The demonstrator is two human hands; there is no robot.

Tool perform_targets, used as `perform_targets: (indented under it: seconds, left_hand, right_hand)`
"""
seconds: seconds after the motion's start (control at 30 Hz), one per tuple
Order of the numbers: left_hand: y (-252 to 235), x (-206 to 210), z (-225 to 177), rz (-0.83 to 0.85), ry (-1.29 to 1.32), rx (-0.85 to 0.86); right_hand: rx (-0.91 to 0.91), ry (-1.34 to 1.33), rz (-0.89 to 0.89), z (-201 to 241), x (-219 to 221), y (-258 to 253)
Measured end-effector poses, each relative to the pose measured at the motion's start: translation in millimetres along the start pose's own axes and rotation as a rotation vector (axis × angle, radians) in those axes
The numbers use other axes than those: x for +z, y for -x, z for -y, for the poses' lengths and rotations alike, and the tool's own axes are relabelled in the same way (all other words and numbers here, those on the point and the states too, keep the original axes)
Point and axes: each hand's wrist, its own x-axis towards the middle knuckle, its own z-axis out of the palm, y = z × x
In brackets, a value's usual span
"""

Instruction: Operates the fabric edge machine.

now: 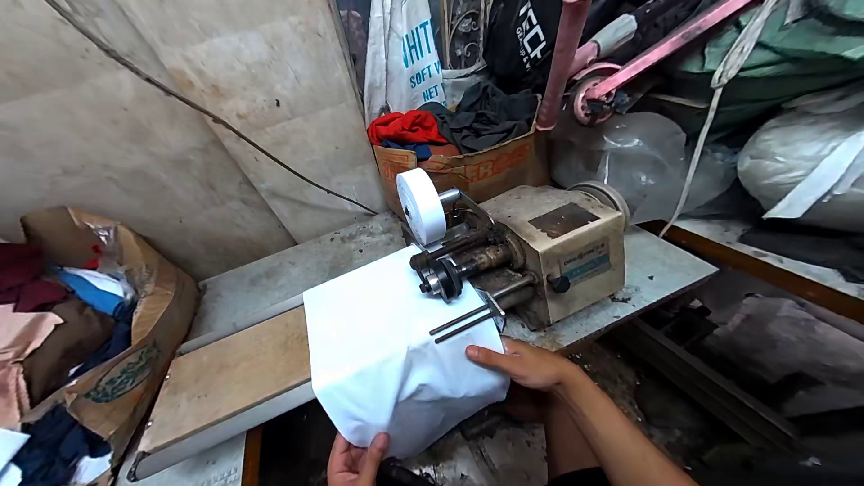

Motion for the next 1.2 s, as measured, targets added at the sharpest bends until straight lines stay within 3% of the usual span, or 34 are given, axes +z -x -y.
perform_targets:
  seconds: [0.47,0.9,1.2]
  left_hand:
    - [-0.1,4.2,2.4,0.039,0.002,-0.010]
    - [2.2,6.1,-1.3,-0.031,-0.029,-0.031]
    - [0.1,2.6,-1.8,0.028,-0.026,-0.007]
  right_hand:
    - [0.016,-0.002,-0.022,3.1,1.4,0.1]
    - [-0.020,-0.034,-0.011,1.7,2.2,0.8]
    - [-0.012,-0.052,-0.013,2.0,2.7,1.8]
